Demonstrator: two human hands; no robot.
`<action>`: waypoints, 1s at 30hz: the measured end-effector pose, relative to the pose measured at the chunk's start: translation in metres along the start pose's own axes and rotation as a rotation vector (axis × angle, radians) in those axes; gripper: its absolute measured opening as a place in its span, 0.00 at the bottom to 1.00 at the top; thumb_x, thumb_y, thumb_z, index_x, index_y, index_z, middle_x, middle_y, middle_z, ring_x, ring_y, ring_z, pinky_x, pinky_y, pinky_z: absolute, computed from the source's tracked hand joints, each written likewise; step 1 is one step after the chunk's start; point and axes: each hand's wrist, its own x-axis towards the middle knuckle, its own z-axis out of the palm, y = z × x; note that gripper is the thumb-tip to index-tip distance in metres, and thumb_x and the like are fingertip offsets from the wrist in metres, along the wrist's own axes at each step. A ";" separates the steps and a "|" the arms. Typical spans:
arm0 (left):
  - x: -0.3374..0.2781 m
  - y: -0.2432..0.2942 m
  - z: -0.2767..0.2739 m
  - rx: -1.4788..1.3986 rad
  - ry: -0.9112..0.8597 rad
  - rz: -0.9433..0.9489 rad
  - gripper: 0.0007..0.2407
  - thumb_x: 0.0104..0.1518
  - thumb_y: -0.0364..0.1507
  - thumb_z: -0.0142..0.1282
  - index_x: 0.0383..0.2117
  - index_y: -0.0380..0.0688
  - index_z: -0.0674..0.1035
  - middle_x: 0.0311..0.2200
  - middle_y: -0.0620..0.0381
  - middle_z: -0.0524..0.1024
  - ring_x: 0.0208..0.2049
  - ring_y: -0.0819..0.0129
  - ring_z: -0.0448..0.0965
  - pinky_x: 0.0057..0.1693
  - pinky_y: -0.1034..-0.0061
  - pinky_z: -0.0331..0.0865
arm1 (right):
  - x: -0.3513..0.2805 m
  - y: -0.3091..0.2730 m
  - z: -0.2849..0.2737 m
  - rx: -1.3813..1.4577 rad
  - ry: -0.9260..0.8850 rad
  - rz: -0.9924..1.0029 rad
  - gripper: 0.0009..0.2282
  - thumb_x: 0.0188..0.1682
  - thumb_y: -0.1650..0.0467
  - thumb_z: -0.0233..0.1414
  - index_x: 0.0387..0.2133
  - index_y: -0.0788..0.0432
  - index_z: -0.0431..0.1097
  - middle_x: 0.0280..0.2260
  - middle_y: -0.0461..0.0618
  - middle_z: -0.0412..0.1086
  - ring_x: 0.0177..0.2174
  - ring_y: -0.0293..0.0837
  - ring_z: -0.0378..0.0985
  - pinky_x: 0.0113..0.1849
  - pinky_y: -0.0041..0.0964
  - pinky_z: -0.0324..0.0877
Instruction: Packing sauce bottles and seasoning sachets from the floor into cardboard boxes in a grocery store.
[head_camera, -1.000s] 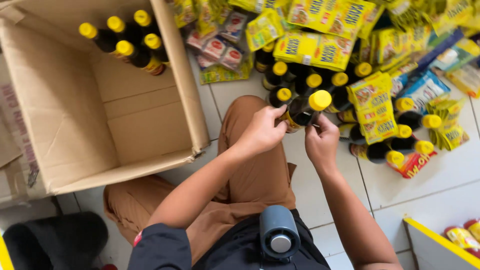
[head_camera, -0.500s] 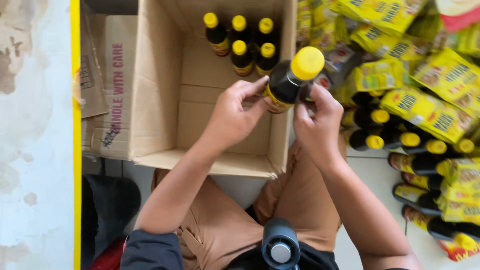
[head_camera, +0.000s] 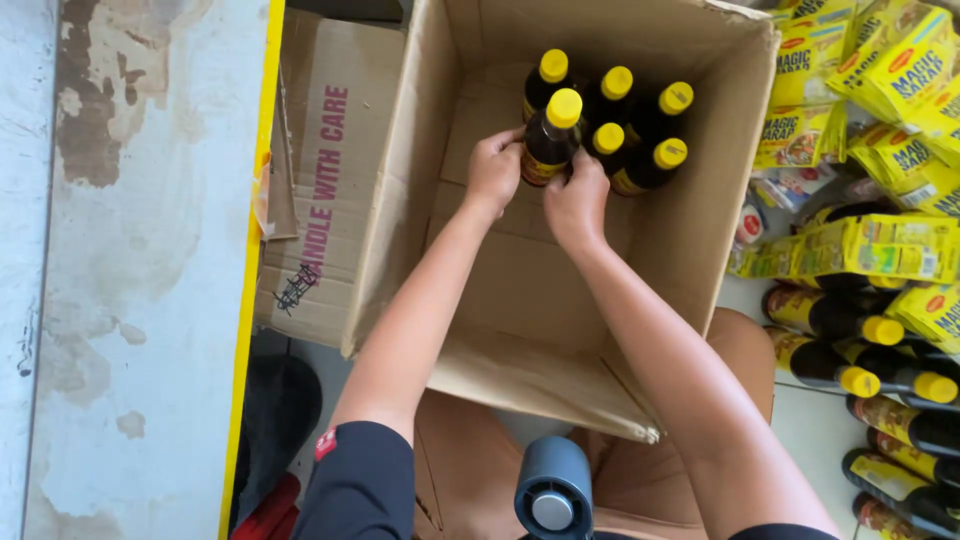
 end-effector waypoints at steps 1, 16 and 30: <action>0.005 -0.006 -0.001 0.076 0.054 0.023 0.14 0.59 0.22 0.47 0.47 0.30 0.83 0.40 0.50 0.85 0.41 0.70 0.82 0.49 0.75 0.75 | 0.003 0.014 0.012 -0.033 0.014 0.013 0.16 0.43 0.80 0.48 0.46 0.69 0.70 0.39 0.71 0.73 0.42 0.67 0.75 0.44 0.53 0.70; 0.034 -0.077 -0.016 0.205 0.219 0.048 0.14 0.59 0.27 0.49 0.46 0.33 0.83 0.39 0.46 0.85 0.42 0.66 0.83 0.50 0.73 0.74 | 0.024 0.037 0.061 -0.225 0.017 0.157 0.10 0.44 0.78 0.51 0.39 0.71 0.72 0.34 0.72 0.73 0.39 0.70 0.77 0.40 0.56 0.72; 0.030 -0.112 -0.001 0.175 0.315 0.096 0.13 0.59 0.25 0.51 0.46 0.34 0.83 0.45 0.44 0.83 0.47 0.61 0.82 0.55 0.72 0.72 | 0.008 0.094 0.094 -0.039 0.122 0.229 0.09 0.40 0.78 0.50 0.34 0.72 0.71 0.32 0.73 0.73 0.40 0.70 0.77 0.42 0.55 0.71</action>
